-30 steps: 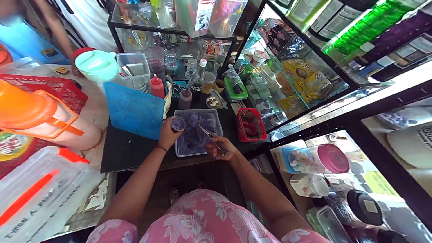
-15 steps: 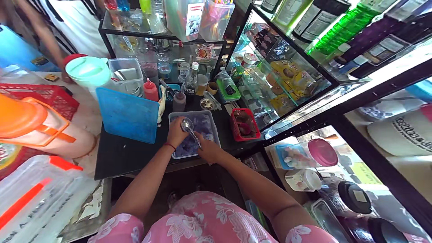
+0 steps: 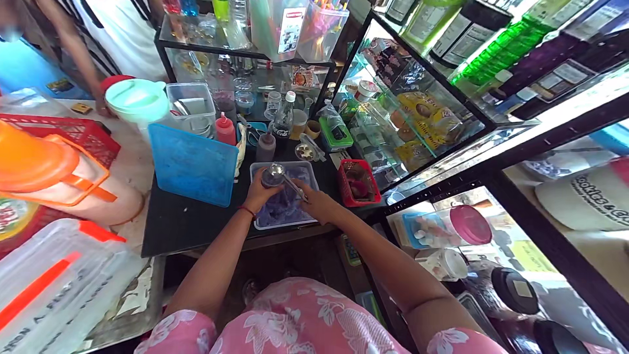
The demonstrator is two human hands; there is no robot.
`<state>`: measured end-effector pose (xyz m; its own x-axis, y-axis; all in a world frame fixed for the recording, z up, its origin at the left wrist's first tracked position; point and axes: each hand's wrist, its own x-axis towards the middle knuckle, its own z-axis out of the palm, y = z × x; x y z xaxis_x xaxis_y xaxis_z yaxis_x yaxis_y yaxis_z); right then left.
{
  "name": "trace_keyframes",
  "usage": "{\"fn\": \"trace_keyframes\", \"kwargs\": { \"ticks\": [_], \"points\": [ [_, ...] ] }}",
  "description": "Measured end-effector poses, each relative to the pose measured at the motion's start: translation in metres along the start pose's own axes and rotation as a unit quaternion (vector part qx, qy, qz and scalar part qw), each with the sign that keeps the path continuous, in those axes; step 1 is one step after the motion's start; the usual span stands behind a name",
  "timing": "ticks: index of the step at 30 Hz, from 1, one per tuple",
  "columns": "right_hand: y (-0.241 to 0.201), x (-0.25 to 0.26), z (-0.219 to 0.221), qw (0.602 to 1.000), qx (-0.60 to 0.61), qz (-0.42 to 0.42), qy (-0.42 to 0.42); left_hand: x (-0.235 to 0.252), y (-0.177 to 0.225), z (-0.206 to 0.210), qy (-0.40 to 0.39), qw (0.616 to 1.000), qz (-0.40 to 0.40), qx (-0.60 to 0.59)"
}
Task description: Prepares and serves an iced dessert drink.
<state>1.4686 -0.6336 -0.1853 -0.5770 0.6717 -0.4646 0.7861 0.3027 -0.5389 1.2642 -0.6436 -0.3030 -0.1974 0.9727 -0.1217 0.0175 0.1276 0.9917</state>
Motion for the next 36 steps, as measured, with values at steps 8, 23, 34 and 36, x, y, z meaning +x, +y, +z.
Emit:
{"fn": "trace_keyframes", "kwargs": {
  "ticks": [8, 23, 34, 36],
  "points": [
    [0.005, -0.006, 0.003, 0.943, 0.332, 0.01, -0.017, -0.016, -0.001, -0.003, -0.02, 0.985, -0.047, -0.164],
    [0.056, 0.025, 0.035, 0.939, 0.33, 0.087, -0.03, -0.071, -0.056, -0.016, 0.059, 0.986, 0.031, -0.151],
    [0.002, 0.121, 0.053, 0.98, -0.156, 0.123, 0.012, -0.083, -0.079, 0.013, 0.128, 0.96, 0.222, 0.116],
    [0.005, 0.128, 0.066, 0.982, -0.145, 0.12, -0.012, -0.079, -0.081, 0.014, 0.144, 0.954, 0.22, 0.143]
  ]
}}
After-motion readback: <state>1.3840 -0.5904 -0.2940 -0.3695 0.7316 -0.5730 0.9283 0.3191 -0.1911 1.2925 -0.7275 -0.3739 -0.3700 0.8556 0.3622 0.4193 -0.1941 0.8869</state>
